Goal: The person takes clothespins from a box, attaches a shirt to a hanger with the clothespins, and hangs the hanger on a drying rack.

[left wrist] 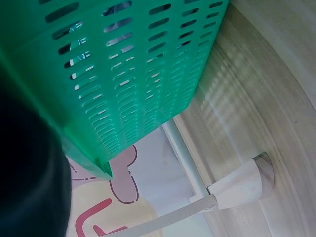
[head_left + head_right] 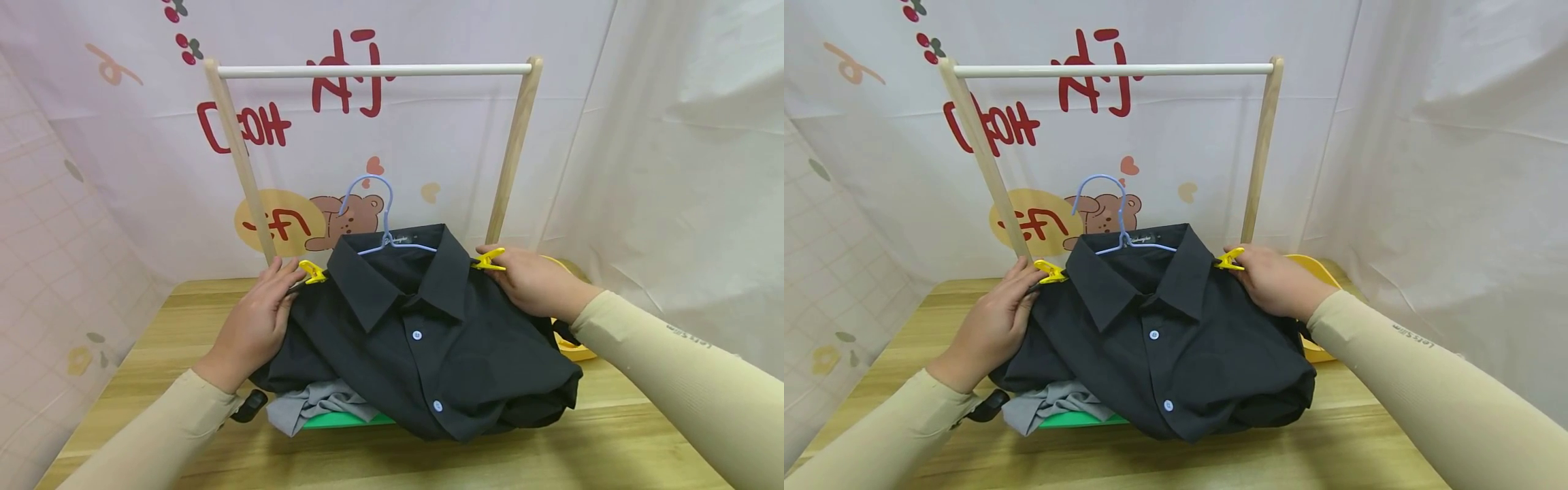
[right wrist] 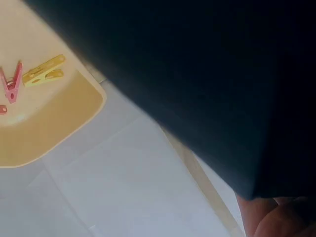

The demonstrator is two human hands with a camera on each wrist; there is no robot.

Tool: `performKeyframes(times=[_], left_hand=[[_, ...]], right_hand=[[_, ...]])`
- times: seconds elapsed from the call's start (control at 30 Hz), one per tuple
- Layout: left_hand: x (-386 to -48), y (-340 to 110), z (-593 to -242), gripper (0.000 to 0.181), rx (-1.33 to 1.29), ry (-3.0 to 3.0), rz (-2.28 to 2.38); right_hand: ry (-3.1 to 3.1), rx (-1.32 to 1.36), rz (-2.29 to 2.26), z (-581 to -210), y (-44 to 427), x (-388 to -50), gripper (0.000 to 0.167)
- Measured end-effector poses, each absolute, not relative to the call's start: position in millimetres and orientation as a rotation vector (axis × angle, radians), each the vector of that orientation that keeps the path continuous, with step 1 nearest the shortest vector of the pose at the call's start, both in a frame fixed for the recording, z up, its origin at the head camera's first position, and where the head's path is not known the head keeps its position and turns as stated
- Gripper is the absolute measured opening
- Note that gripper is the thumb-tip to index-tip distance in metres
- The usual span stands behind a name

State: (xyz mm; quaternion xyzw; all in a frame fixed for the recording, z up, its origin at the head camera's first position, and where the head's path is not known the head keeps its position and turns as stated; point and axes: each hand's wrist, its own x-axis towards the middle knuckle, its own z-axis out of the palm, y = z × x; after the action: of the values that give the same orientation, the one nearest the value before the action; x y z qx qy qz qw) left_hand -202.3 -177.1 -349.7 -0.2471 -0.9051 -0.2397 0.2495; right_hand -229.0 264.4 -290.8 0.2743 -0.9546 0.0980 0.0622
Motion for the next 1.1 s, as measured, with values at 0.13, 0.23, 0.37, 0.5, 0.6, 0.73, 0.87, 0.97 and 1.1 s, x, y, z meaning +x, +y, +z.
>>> performKeyframes(times=[0.13, 0.23, 0.37, 0.5, 0.6, 0.73, 0.87, 0.97, 1.1], left_hand=[[-202.6, -177.0, -349.8, 0.039, -0.671, -2.47, -0.657], [-202.6, -177.0, -350.0, 0.04, -0.673, -2.469, -0.657], [-202.6, -176.9, -350.0, 0.04, -0.674, -2.468, -0.655], [-202.1, -176.8, -349.1, 0.04, -0.674, -2.474, -0.66], [-201.5, -176.6, -348.2, 0.041, -0.673, -2.481, -0.665], [-201.0, -175.9, -347.3, 0.042, -0.664, -2.493, -0.668], [-200.9, -175.7, -346.6, 0.042, -0.659, -2.506, -0.671], [-201.2, -175.6, -346.5, 0.043, -0.657, -2.512, -0.67], [-202.1, -175.4, -346.5, 0.044, -0.658, -2.519, -0.658]], right_hand=[[-2.886, 0.803, 0.278, -291.8, 263.7, -227.5, 0.043], [-2.88, 0.792, 0.262, -291.8, 263.4, -226.5, 0.041], [-2.879, 0.772, 0.263, -291.7, 262.2, -224.6, 0.039], [-2.881, 0.741, 0.272, -292.5, 262.2, -224.1, 0.04], [-2.869, 0.722, 0.284, -293.3, 262.4, -224.8, 0.045], [-2.851, 0.711, 0.305, -293.5, 261.6, -225.2, 0.05], [-2.833, 0.71, 0.308, -294.4, 261.8, -224.8, 0.051], [-2.814, 0.71, 0.305, -295.4, 262.2, -224.5, 0.05], [-2.805, 0.704, 0.322, -296.0, 262.5, -224.4, 0.047]])
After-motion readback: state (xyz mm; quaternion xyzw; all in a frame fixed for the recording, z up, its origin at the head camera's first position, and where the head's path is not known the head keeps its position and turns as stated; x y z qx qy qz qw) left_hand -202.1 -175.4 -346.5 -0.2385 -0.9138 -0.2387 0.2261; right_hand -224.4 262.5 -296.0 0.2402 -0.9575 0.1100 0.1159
